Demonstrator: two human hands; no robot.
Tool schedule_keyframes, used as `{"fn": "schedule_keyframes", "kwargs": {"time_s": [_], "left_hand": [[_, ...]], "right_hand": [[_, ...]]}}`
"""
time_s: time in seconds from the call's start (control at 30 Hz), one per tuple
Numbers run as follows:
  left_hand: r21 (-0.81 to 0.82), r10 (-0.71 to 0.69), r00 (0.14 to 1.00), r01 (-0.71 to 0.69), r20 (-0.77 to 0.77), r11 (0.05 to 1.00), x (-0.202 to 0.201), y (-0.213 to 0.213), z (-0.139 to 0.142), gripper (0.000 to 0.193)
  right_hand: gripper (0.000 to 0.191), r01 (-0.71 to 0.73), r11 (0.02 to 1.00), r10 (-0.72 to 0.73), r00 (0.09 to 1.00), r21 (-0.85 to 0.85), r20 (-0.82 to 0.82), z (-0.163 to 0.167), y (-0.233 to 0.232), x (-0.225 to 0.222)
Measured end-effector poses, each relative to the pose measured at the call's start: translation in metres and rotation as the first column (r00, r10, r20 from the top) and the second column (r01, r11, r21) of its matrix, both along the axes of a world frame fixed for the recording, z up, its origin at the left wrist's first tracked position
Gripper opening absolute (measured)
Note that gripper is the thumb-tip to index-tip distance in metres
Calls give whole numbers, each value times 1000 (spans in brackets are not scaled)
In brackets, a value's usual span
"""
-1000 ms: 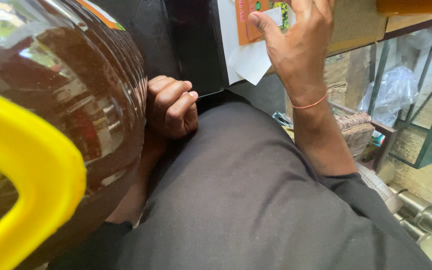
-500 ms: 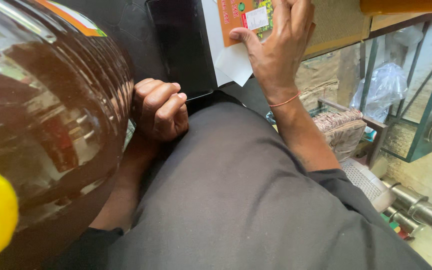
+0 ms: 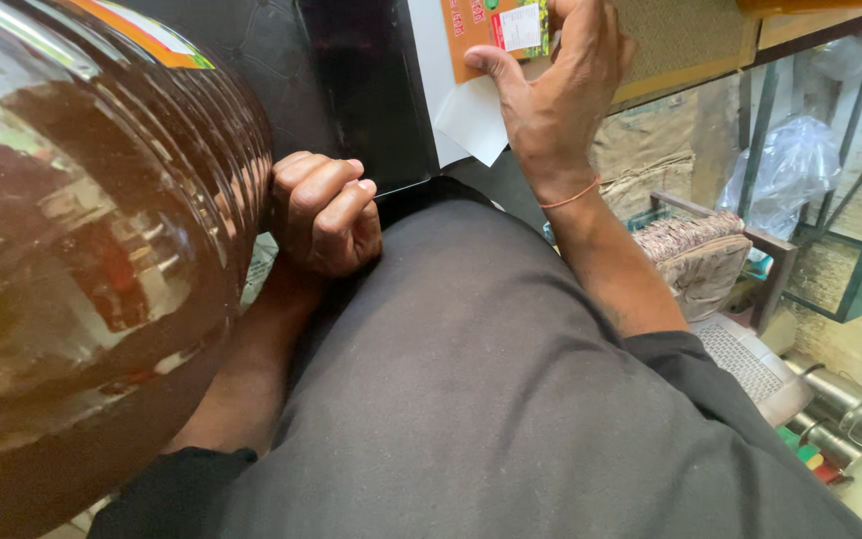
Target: The person wraps a small rectangular paper label around a plastic bottle filled with amber liquid. They fold the paper, align it around the bottle, and secure it in place by hand.
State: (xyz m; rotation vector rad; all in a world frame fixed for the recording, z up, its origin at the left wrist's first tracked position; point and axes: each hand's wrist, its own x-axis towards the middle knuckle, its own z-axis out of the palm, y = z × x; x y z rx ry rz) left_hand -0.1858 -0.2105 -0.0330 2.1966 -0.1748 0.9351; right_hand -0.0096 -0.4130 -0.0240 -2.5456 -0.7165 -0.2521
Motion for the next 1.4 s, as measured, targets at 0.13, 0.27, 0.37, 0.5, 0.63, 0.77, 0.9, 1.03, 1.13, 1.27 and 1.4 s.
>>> {"fn": "schedule_keyframes", "kwargs": {"time_s": [0.13, 0.27, 0.37, 0.5, 0.63, 0.77, 0.9, 1.03, 1.13, 1.27, 1.4], "left_hand": [[-32, 0, 999, 1, 32, 999, 6, -2, 4, 21], [-185, -71, 996, 61, -50, 981, 8, 0, 35, 14], [-505, -199, 947, 48, -251, 862, 11, -9, 67, 32], [-910, -624, 724, -13, -295, 414, 40, -24, 83, 52], [-949, -688, 725, -188, 39, -252, 59, -27, 83, 48], [-965, -738, 672, -228, -58, -132, 61, -16, 79, 42], [-971, -806, 550, -203, -221, 128, 59, -17, 74, 39], [-961, -736, 649, -276, -194, 10, 56, -27, 68, 38], [-966, -623, 745, -250, -238, 71, 50, -29, 61, 30], [-979, -358, 914, -151, -192, 139, 40, -26, 50, 16], [-962, -237, 951, -144, -200, 232, 34, -30, 45, 22]], "right_hand": [[29, 281, 838, -125, 933, 467, -338, -1, -3, 9], [25, 209, 493, 240, 900, 845, -363, 32, -24, 16], [25, 89, 531, 405, 846, 843, -345, 68, -49, 8], [28, -61, 571, 524, 795, 819, -305, 90, -67, 0], [25, 10, 543, 563, 738, 840, -372, 92, -76, 1], [21, 1, 588, 603, 666, 809, -439, 86, -79, -1], [8, -71, 511, 638, 699, 857, -323, 79, -76, -2], [18, 327, 432, 468, 716, 841, -518, 75, -76, -2], [35, 617, 393, 396, 556, 682, -731, 68, -83, -7], [34, 623, 517, 294, 513, 586, -806, 37, -83, -14], [42, 444, 688, 228, 618, 574, -752, 3, -72, -11]]}}
